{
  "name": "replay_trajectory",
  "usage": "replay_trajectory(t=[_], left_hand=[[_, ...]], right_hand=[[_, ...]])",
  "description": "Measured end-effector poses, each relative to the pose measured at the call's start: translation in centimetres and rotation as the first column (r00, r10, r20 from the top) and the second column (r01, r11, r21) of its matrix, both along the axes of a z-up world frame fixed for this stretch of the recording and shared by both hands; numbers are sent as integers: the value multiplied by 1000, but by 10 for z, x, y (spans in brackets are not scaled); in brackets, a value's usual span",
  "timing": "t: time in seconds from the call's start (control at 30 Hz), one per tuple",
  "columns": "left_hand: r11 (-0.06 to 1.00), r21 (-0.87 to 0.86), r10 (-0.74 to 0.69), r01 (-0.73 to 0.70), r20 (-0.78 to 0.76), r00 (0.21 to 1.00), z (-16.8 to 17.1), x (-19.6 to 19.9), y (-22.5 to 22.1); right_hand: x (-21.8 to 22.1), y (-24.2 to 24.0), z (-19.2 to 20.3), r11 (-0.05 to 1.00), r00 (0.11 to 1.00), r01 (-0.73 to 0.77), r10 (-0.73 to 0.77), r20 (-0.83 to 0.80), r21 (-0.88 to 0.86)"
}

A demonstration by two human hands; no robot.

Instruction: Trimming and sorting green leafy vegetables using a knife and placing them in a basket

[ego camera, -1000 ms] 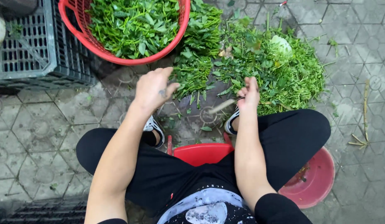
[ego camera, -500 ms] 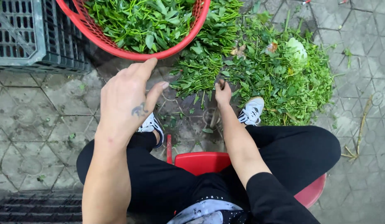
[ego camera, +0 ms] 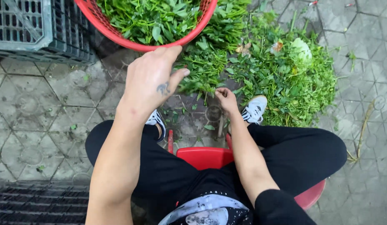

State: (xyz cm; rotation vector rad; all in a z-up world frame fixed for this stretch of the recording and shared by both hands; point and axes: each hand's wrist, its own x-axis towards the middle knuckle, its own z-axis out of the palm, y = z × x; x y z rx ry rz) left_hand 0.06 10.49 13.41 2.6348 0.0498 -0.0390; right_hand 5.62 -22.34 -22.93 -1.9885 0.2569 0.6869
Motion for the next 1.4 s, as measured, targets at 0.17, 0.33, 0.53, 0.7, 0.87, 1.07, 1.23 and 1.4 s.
replay_trajectory(t=[0.17,0.33,0.53,0.7,0.87,1.07,1.23,1.4], left_hand=[[1000,1,-26,26,-16,1000,-20,7,-3],[996,27,-82,82,-5,997,-35,7,-14],[993,48,-108,110,-42,993,-34,-3,-18],[994,22,-109,111,-50,993,-43,-11,-9],[991,48,-117,122,-98,988,-91,-3,-25],[982,-20,-191,190,-191,963,-132,7,-73],[931,-343,-204,125,-204,958,-157,15,-94],[947,-305,27,-102,-239,971,-202,21,-81]], right_hand=[[-4,-3,41,978,975,113,-143,171,176],[-7,-6,68,977,932,31,-105,346,213],[-25,19,98,924,963,220,-256,82,313],[-23,21,86,740,943,333,-273,-192,584],[-28,24,109,699,944,324,-278,-176,638],[-30,24,132,590,956,283,-238,-172,756],[-29,21,131,488,944,309,-260,-203,816],[-20,10,130,482,852,442,-490,-186,757]])
